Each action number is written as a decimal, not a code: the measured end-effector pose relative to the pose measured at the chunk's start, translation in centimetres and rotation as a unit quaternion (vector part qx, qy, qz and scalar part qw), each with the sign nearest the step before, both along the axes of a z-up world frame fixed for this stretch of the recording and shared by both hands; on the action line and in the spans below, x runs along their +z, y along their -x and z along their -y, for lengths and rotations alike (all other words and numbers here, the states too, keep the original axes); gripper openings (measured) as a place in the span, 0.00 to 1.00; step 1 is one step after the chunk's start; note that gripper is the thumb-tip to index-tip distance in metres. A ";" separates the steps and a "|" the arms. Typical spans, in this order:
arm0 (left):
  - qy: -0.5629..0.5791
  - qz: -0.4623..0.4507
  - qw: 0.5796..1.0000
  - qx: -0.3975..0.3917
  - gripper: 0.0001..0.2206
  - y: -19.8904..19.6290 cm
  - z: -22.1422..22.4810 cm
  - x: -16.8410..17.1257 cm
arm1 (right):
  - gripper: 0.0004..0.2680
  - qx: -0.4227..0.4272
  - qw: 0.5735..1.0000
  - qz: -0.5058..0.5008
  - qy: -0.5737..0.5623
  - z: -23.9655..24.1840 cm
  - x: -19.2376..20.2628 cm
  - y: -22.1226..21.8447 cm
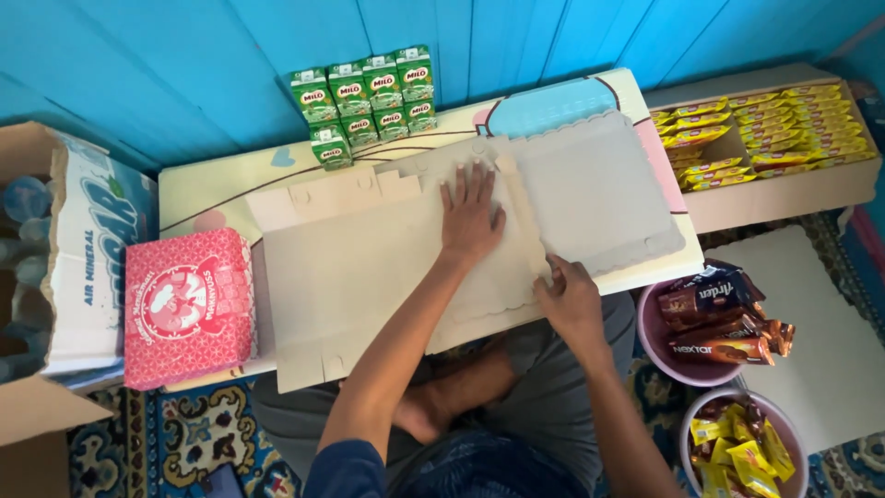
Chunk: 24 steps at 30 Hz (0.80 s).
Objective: Folding and assembling a cardboard box template by hand on a low table.
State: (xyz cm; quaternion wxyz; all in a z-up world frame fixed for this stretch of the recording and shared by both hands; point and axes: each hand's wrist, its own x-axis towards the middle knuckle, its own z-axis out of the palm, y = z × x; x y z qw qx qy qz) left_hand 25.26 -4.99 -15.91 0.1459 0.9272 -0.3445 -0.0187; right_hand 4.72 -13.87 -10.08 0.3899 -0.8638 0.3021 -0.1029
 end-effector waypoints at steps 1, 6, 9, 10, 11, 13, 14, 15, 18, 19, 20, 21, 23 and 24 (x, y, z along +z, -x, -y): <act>-0.010 0.003 1.000 0.003 0.31 0.1 0.0 0.3 | 0.17 0.006 1.000 -0.006 0.017 -0.1 0.1 0.0; -0.021 0.010 1.000 -0.003 0.32 -0.5 0.2 -1.1 | 0.17 0.027 0.999 0.020 0.002 -0.4 1.4 0.0; -0.030 0.015 0.999 -0.002 0.32 -0.4 0.2 -1.3 | 0.18 0.033 0.999 0.031 -0.015 -0.3 1.0 0.3; -0.029 0.018 0.999 -0.001 0.33 -0.4 0.2 -1.4 | 0.18 0.034 0.999 0.034 -0.019 -0.2 0.6 0.4; -0.030 0.015 0.999 -0.004 0.33 -0.4 0.1 -1.1 | 0.18 0.031 0.999 0.031 -0.021 -0.3 0.8 0.5; -0.033 0.007 0.999 -0.007 0.32 -0.3 0.1 -0.7 | 0.19 0.024 0.997 0.040 -0.058 -0.4 1.2 0.7; -0.033 0.004 0.999 -0.010 0.32 -0.3 0.2 -1.3 | 0.19 0.021 0.997 0.037 -0.058 -0.3 0.7 0.7; -0.016 0.022 1.000 -0.004 0.33 -0.4 0.3 -1.8 | 0.20 0.014 0.997 0.051 -0.061 -0.2 0.2 0.8; 0.009 0.039 0.999 0.003 0.33 -0.2 0.3 -1.9 | 0.21 0.000 0.991 0.069 -0.111 0.2 -1.5 1.1; 0.016 0.043 0.999 0.007 0.32 -0.1 0.2 -1.7 | 0.22 -0.006 0.984 0.076 -0.158 0.3 -2.1 1.1; 0.015 0.041 0.999 0.006 0.32 -0.1 0.2 -1.8 | 0.22 -0.007 0.984 0.075 -0.158 0.3 -2.2 1.1; 0.014 0.037 0.999 0.006 0.32 -0.2 0.3 -1.9 | 0.22 -0.004 0.982 0.090 -0.167 0.3 -2.3 1.0; 0.012 0.032 0.999 0.005 0.32 -0.3 0.2 -2.0 | 0.22 -0.002 0.979 0.104 -0.175 0.5 -2.5 0.8; 0.005 0.026 1.000 0.004 0.33 -0.3 0.2 -2.0 | 0.21 -0.002 0.982 0.110 -0.156 0.7 -2.6 0.7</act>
